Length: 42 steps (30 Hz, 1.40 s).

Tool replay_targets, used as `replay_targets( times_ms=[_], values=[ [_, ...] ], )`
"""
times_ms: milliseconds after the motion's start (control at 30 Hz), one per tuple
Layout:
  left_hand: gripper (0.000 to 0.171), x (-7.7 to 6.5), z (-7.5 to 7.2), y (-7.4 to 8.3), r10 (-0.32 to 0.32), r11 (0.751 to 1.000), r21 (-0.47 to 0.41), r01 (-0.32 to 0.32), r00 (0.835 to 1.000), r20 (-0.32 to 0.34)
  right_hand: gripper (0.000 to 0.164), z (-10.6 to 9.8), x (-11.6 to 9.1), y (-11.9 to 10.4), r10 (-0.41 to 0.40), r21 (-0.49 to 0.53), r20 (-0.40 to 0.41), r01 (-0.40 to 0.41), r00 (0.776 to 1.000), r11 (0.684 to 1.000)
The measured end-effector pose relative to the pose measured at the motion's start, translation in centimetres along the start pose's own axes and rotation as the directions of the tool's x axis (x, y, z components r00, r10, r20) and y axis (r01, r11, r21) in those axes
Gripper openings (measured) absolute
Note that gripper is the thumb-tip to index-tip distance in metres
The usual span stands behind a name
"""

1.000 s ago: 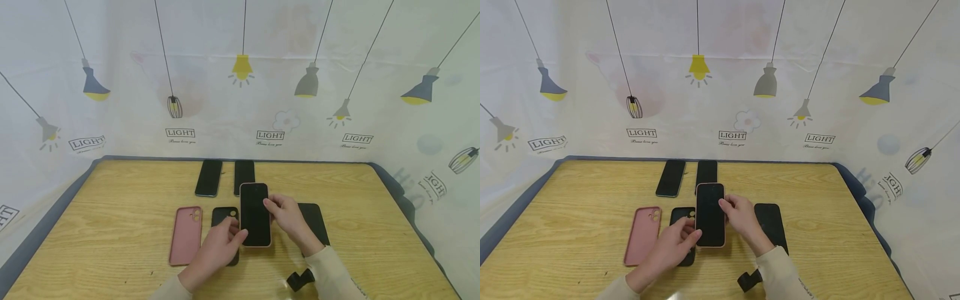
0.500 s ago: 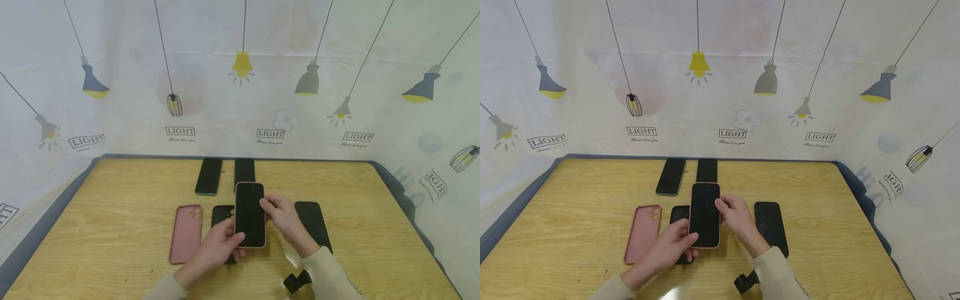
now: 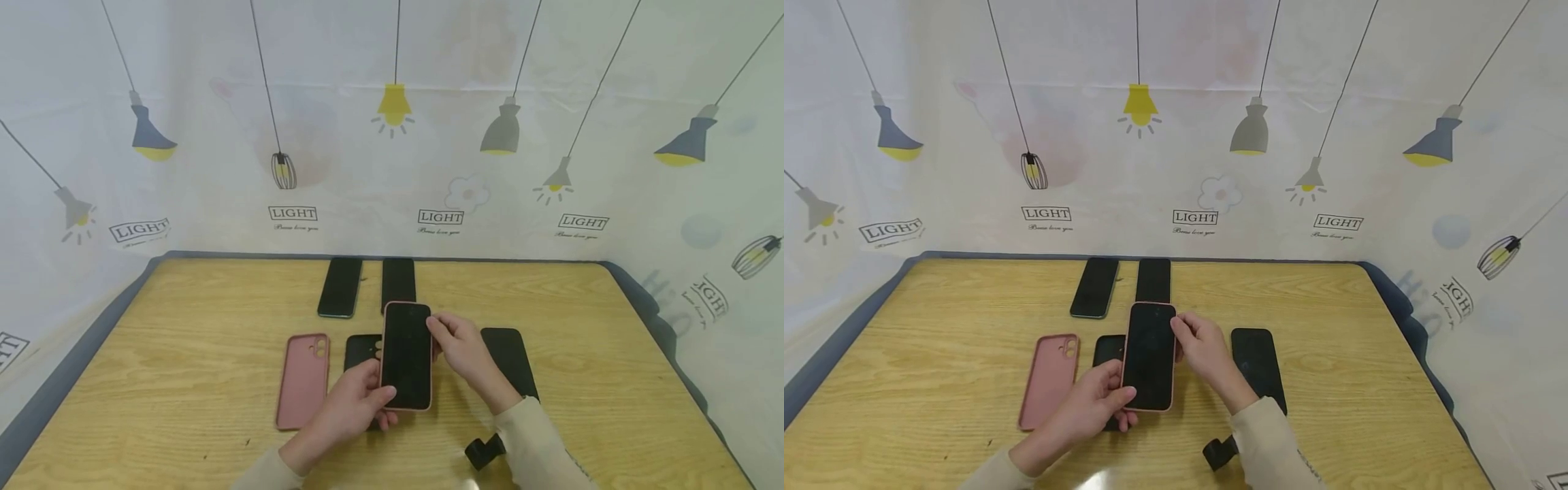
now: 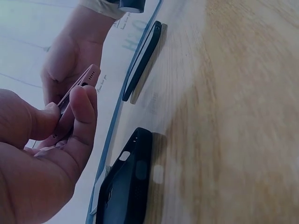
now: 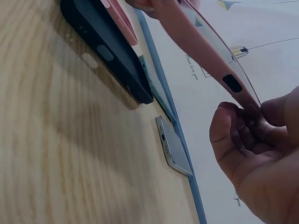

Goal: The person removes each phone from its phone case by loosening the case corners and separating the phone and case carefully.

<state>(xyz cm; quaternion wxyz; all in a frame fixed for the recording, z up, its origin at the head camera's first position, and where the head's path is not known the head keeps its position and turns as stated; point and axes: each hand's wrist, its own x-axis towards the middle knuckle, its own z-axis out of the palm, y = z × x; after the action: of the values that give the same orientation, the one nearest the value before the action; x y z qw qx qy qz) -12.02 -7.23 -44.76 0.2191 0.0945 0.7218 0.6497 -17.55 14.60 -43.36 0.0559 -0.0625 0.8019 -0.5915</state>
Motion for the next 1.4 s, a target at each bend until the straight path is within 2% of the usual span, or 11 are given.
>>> replay_targets(
  times_ms=[200,433,800,933,1133,1333,1400],
  values=[
    [0.028,-0.1,0.2,0.1,0.019,0.999,0.029,-0.019,1.000,-0.001,0.031,-0.2,0.4,0.0,-0.043,-0.005,-0.026,0.042,0.999,0.999],
    [0.023,-0.4,0.7,0.2,0.032,0.996,0.088,-0.030,0.999,-0.025,0.033,0.3,0.6,-0.1,-0.150,-0.154,-0.127,0.130,0.980,0.980],
    [0.020,-0.4,0.9,0.3,0.034,0.992,0.123,-0.029,0.999,-0.036,0.030,0.9,0.7,0.0,-0.163,-0.235,-0.180,0.118,0.970,0.965],
    [0.018,-0.4,0.9,0.2,0.032,0.992,0.124,-0.027,0.999,-0.039,0.032,0.7,0.7,-0.2,-0.148,-0.265,-0.148,0.105,0.978,0.959],
    [0.015,-0.4,0.9,0.1,0.022,0.991,0.132,-0.016,0.999,-0.044,0.028,-0.1,0.8,-0.4,-0.142,-0.344,-0.053,0.115,0.988,0.932],
    [0.015,-0.4,0.8,0.0,0.025,0.984,0.180,-0.016,0.999,-0.047,0.028,-1.0,1.1,-0.8,-0.174,-0.433,0.077,0.190,0.982,0.881],
    [0.014,-0.4,0.8,0.0,0.027,0.979,0.201,-0.017,0.999,-0.047,0.026,-1.1,1.3,-1.0,-0.190,-0.474,0.112,0.221,0.975,0.853]
  ],
)
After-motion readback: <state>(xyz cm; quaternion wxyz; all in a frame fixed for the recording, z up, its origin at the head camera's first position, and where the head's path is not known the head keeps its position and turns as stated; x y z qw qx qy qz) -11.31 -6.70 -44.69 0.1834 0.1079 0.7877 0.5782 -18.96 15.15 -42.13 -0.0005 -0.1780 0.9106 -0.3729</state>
